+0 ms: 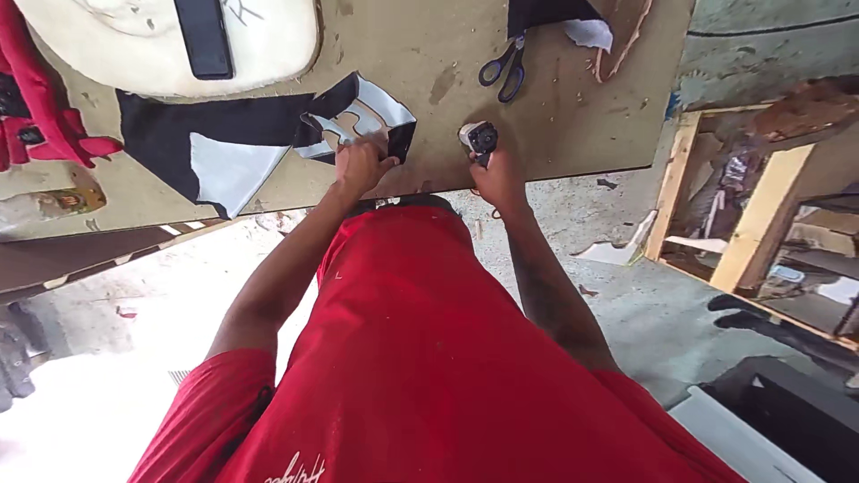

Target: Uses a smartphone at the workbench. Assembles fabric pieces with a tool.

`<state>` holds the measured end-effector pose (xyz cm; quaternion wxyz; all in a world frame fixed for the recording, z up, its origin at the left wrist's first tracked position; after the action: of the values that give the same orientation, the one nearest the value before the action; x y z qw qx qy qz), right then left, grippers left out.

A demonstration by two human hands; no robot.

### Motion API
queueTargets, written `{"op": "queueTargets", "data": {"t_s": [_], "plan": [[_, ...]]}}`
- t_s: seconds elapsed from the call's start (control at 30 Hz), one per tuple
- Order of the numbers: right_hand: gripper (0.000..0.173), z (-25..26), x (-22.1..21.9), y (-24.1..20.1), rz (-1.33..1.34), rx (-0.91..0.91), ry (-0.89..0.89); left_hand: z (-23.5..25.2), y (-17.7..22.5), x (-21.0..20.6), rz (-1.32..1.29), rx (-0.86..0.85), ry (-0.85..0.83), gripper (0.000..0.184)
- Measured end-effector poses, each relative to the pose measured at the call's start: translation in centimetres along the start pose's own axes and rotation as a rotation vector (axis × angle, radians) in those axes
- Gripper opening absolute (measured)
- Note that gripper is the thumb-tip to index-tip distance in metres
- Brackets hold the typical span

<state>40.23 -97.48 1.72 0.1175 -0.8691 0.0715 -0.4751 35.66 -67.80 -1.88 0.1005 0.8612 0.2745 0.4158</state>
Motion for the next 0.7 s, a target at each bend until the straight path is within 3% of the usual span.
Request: {"op": "queueTargets", "data": {"t_s": [0.17, 0.33, 0.43, 0.5, 0.6, 0.7], "plan": [[0.036, 0.3, 0.2, -0.3, -0.012, -0.008, 0.003, 0.4, -0.1, -0.7, -0.097, -0.089, -0.048, 0.033], [0.032, 0.3, 0.3, -0.5, -0.006, 0.001, 0.022, 0.4, -1.5, -1.3, -0.508, -0.428, 0.087, 0.016], [0.034, 0.3, 0.3, -0.5, -0.01, 0.014, 0.04, 0.0, -2.0, -1.9, -0.566, -0.507, 0.101, 0.014], [0.035, -0.3, 0.6, -0.2, 0.003, 0.029, 0.055, -0.2, -1.5, -2.3, -0.597, -0.461, 0.107, 0.019], [0.039, -1.2, 1.2, -1.2, 0.057, 0.067, 0.021, -1.8, -0.1, -1.0, -0.589, -0.241, 0.123, 0.034], [0.053, -2.2, 1.3, -3.1, 0.137, 0.151, 0.014, -3.4, 1.6, 0.9, -0.297, -0.073, 0.139, 0.046]]}}
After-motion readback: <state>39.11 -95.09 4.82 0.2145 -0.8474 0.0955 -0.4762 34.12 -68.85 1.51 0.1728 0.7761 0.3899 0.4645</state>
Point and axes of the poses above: each hand's wrist, its own z-axis towards the middle knuckle, its own x-axis out of the back of the hand, y = z × x, the point moved 4 cm from there along z, towards the middle knuckle, and after that the axes turned 12 degrees about -z, right-handed, at the moved point
